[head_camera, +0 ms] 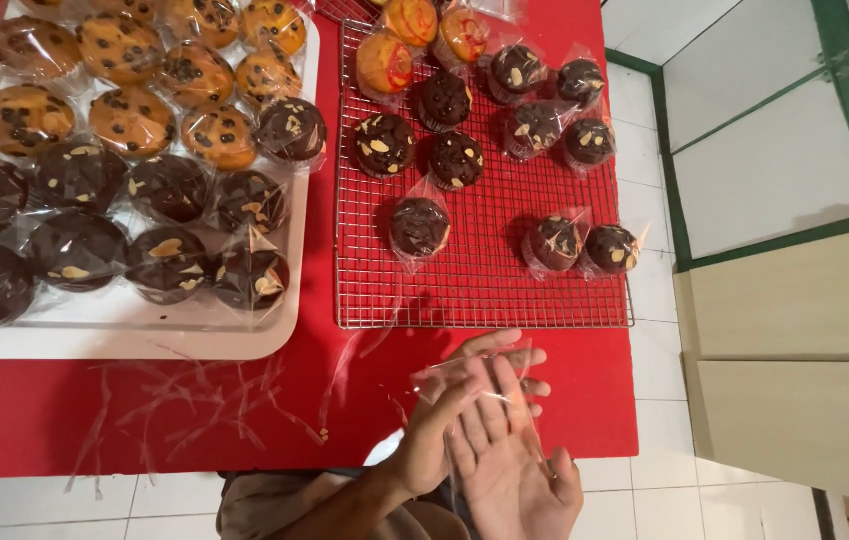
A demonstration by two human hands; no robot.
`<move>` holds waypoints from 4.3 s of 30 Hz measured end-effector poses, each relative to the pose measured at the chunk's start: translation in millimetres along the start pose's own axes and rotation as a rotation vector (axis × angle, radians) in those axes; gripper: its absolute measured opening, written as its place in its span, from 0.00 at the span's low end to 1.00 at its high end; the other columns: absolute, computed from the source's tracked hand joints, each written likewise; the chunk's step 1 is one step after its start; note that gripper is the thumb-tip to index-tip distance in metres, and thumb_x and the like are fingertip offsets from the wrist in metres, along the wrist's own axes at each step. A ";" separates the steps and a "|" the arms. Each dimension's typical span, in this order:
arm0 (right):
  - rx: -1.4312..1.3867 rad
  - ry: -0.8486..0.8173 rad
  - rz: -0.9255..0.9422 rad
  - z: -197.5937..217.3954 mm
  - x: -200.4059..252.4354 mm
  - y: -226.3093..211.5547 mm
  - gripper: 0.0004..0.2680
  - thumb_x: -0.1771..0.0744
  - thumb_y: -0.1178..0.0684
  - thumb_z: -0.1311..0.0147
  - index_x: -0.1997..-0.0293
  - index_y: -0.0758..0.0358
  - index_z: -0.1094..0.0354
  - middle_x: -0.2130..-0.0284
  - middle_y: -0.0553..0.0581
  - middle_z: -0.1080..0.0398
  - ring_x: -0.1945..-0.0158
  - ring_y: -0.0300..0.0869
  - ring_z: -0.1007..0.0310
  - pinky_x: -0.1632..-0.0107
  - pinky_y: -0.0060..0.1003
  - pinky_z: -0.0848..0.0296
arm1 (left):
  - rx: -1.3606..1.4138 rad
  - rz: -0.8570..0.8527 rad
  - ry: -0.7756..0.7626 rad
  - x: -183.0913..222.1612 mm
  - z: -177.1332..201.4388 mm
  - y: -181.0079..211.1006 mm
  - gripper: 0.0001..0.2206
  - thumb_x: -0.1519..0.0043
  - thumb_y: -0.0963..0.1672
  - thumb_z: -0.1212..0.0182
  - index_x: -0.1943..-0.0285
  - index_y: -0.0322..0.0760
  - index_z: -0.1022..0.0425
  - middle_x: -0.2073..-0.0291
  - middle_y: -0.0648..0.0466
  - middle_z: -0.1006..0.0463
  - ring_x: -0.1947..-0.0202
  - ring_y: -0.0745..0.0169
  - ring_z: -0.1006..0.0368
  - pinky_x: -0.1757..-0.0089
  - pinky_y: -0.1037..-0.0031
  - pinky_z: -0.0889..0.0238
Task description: The person is individually packaging chocolate muffins into clear plastic bags on a red work surface.
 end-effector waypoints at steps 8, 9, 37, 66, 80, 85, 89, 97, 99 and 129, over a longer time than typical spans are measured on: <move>0.108 0.039 -0.096 6.1 -2.8 3.6 0.34 0.26 0.44 0.40 0.19 0.52 0.74 0.24 0.74 0.69 0.22 0.63 0.62 0.24 0.60 0.55 | -0.029 -0.018 -0.059 7.0 6.6 12.0 0.27 0.30 0.50 0.50 0.25 0.34 0.45 0.31 0.34 0.35 0.37 0.41 0.30 0.35 0.54 0.40; 0.106 0.038 -0.102 4.5 -5.8 7.1 0.34 0.26 0.44 0.40 0.19 0.52 0.74 0.24 0.74 0.69 0.22 0.63 0.62 0.24 0.60 0.55 | -0.031 -0.023 -0.056 7.5 9.1 11.9 0.27 0.30 0.50 0.50 0.25 0.34 0.45 0.31 0.34 0.35 0.37 0.41 0.30 0.35 0.54 0.40; 0.584 -0.103 -0.336 -32.8 -12.6 19.3 0.25 0.24 0.51 0.47 0.24 0.75 0.63 0.25 0.76 0.61 0.21 0.62 0.61 0.22 0.54 0.59 | 0.030 -0.278 0.329 -3.6 57.9 57.9 0.22 0.29 0.44 0.60 0.27 0.28 0.40 0.42 0.37 0.24 0.52 0.43 0.21 0.52 0.57 0.23; 2.234 0.026 0.177 133.5 -278.9 -84.0 0.39 0.40 0.54 0.27 0.27 0.71 0.57 0.29 0.72 0.48 0.25 0.60 0.50 0.25 0.57 0.50 | 0.408 -0.207 0.385 10.1 24.5 135.4 0.36 0.41 0.54 0.45 0.26 0.29 0.39 0.37 0.40 0.28 0.42 0.44 0.29 0.43 0.50 0.35; 2.033 0.367 0.297 104.9 -262.5 -86.5 0.26 0.38 0.50 0.30 0.38 0.67 0.41 0.45 0.64 0.30 0.41 0.54 0.27 0.36 0.49 0.28 | 0.395 -0.139 0.432 13.2 11.8 133.8 0.35 0.42 0.54 0.47 0.28 0.30 0.35 0.36 0.39 0.28 0.38 0.43 0.32 0.43 0.50 0.36; 1.917 0.391 0.444 8.4 -189.3 -75.6 0.23 0.36 0.55 0.34 0.37 0.65 0.44 0.44 0.64 0.29 0.41 0.49 0.26 0.37 0.43 0.28 | 0.364 -0.117 0.514 11.4 3.5 141.7 0.35 0.44 0.54 0.49 0.29 0.31 0.35 0.35 0.40 0.28 0.38 0.43 0.32 0.41 0.48 0.38; 1.798 0.430 0.514 -89.9 -110.7 -47.6 0.22 0.40 0.59 0.36 0.39 0.64 0.35 0.49 0.56 0.27 0.46 0.40 0.25 0.38 0.31 0.23 | 0.329 -0.151 0.477 5.2 8.2 136.2 0.36 0.44 0.54 0.48 0.28 0.31 0.37 0.35 0.39 0.28 0.40 0.42 0.30 0.43 0.48 0.36; 1.740 0.386 0.017 -56.8 -2.6 -63.6 0.36 0.56 0.56 0.23 0.43 0.68 0.30 0.47 0.64 0.23 0.44 0.51 0.20 0.40 0.45 0.23 | 0.308 -0.270 0.223 -12.7 12.0 104.3 0.30 0.38 0.52 0.44 0.31 0.30 0.37 0.34 0.31 0.32 0.38 0.36 0.32 0.42 0.40 0.37; 1.647 0.456 -0.002 -58.0 -5.1 -50.3 0.34 0.55 0.60 0.22 0.43 0.68 0.29 0.50 0.67 0.18 0.48 0.53 0.16 0.42 0.47 0.19 | 0.282 -0.333 0.125 -15.0 8.8 98.7 0.26 0.35 0.52 0.42 0.33 0.31 0.35 0.35 0.30 0.32 0.39 0.35 0.31 0.42 0.39 0.35; 1.713 0.374 0.474 -41.3 8.9 -49.4 0.38 0.55 0.56 0.24 0.40 0.67 0.39 0.44 0.66 0.31 0.44 0.50 0.23 0.42 0.37 0.24 | -0.311 -0.271 0.170 32.1 -70.1 84.1 0.26 0.37 0.46 0.40 0.31 0.37 0.43 0.37 0.38 0.28 0.38 0.47 0.28 0.40 0.60 0.33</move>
Point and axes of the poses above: each hand's wrist, its own x-axis away from the middle knuckle, its own z-axis out of the back of the hand, y = z × x, the point moved 4 cm from there along -x, towards the middle knuckle
